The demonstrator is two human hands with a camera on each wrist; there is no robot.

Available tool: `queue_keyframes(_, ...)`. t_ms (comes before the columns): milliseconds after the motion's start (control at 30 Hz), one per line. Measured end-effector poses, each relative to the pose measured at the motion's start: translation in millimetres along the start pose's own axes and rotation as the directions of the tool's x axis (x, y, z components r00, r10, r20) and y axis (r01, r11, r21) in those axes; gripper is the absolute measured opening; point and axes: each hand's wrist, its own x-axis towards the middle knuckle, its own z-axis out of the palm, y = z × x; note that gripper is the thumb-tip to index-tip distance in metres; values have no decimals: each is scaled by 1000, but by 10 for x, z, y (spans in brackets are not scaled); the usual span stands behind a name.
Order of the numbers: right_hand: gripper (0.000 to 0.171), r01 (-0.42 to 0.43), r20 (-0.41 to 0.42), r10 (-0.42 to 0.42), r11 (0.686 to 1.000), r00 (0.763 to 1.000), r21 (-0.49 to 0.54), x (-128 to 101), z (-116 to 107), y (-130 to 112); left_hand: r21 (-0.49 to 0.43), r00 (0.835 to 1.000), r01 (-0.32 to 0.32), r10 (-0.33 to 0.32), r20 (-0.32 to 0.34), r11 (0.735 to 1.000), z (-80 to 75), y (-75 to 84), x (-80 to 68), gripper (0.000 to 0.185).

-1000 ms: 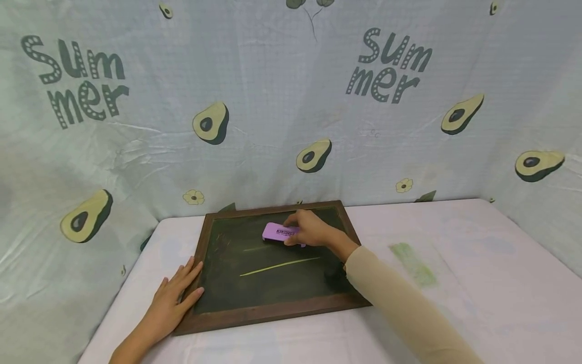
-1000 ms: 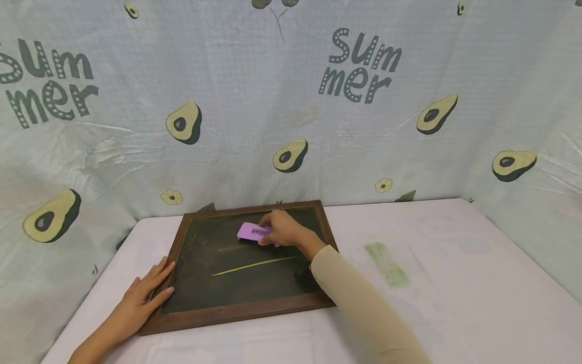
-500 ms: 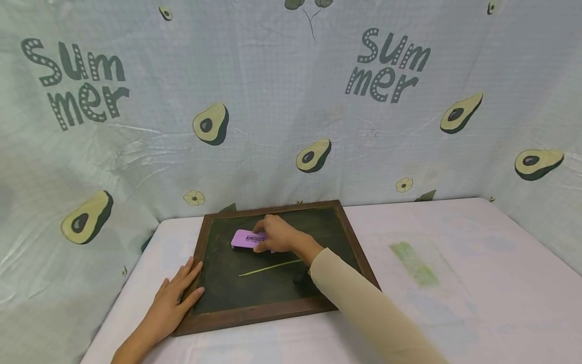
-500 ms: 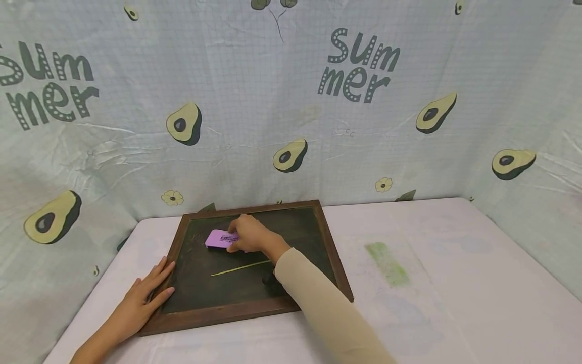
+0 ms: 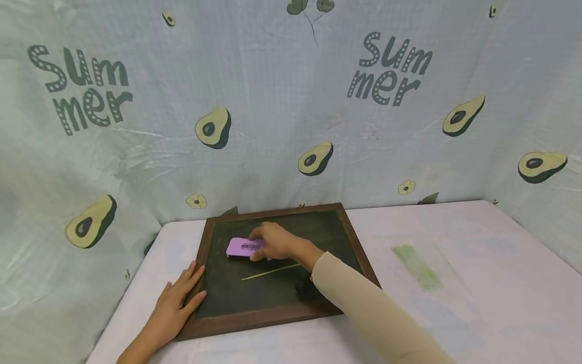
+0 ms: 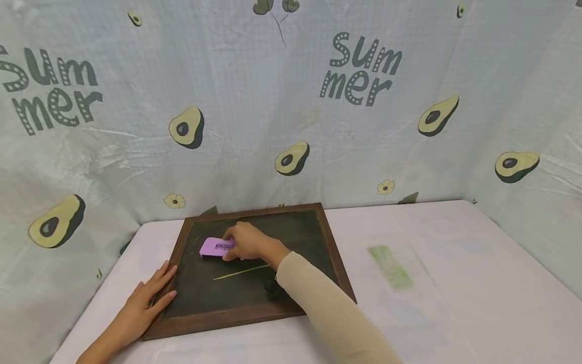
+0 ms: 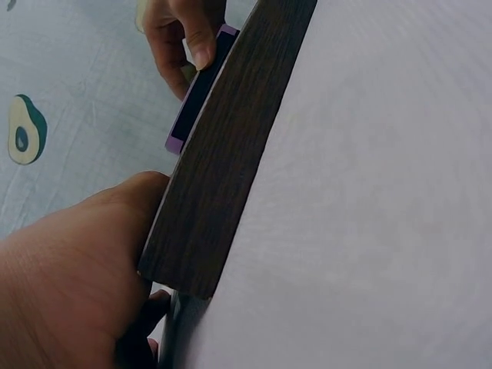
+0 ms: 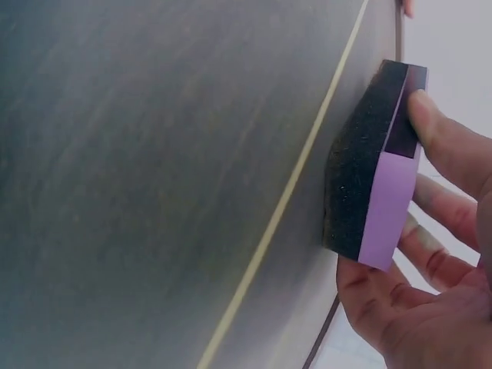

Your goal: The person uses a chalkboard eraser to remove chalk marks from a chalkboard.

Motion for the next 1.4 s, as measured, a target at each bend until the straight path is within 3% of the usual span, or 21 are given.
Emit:
queue_keyframes(200,51,10,-38,-11,1000,999,-8,-137,-141,142,1,1000,18,-18,11,1000,34,5,-13,60)
queue_keyframes(433,48,-5,-67,7,1000,998,19,-459,-398,421,19,999,32,-32,27,999,-22,3,5,61)
queue_keyframes(667,47,-7,-90,3,999,996,-47,-791,-509,647,21,999,40,-40,26,999,-14,-13,1,62)
queue_keyframes(900,46,-48,-128,40,997,991,-62,-1173,-551,927,8,999,40,-40,29,999,-6,-2,6,62)
queue_keyframes(1033,45,-27,-146,20,999,989,-46,-1297,-548,1013,5,999,36,-36,27,999,-1,0,1,61)
queue_keyframes(1400,46,4,-160,-5,1000,987,-12,-1421,-439,1039,13,999,29,-29,25,1000,-1,19,1,61)
